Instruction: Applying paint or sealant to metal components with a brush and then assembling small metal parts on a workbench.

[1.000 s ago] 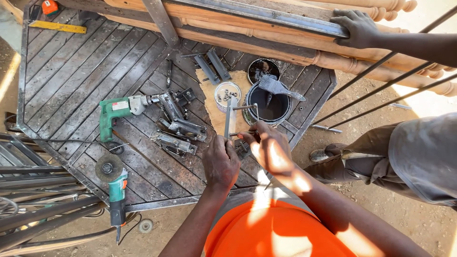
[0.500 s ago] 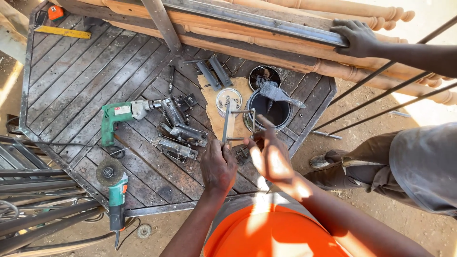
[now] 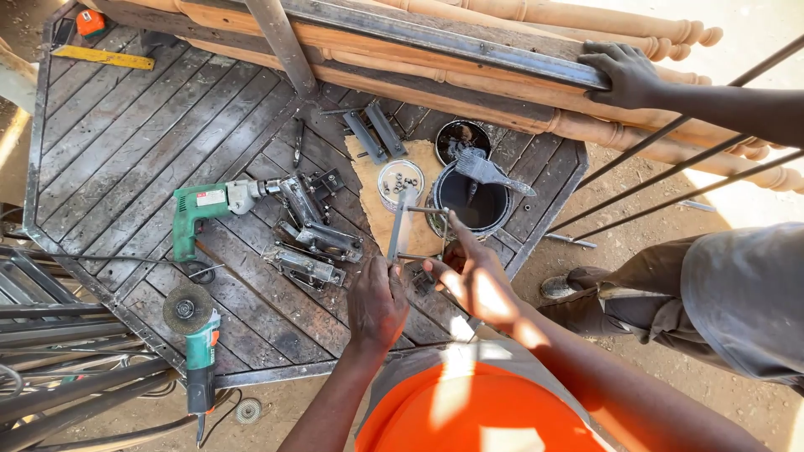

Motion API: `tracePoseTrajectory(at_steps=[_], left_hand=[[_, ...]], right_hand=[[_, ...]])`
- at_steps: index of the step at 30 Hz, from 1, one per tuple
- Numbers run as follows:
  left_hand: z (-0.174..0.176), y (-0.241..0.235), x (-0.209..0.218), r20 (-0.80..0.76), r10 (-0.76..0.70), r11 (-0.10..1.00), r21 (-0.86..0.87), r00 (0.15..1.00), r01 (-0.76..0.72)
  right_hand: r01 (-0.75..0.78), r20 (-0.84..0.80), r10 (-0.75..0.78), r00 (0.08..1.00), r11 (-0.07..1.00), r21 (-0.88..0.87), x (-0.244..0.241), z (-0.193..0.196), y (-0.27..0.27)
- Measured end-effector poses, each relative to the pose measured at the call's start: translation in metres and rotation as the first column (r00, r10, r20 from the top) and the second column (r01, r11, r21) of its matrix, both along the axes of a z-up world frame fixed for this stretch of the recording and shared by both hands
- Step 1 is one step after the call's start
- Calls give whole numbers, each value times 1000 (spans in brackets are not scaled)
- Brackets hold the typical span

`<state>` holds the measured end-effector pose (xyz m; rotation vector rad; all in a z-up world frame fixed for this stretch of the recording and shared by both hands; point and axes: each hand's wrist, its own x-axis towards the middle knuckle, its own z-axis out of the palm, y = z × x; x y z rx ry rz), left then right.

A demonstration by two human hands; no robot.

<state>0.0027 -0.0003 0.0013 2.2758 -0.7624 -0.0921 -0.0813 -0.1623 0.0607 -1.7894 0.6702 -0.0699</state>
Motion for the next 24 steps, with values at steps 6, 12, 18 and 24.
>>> tracePoseTrajectory(at_steps=[6,12,18,24], left_hand=[[14,-4,-1,129,-87,992,99,988,74],[6,2,8,162,-145,980,160,976,119],[2,6,13,-51,-91,994,60,995,94],[-8,7,17,-168,-45,997,-70,985,33]], right_hand=[[-36,12,36,999,999,23,2,-13,-21],[-68,-99,60,993,995,-78,12,2,-18],[-11,-40,17,999,989,145,18,-24,-4],[-104,-63,109,992,991,78,22,-24,-13]])
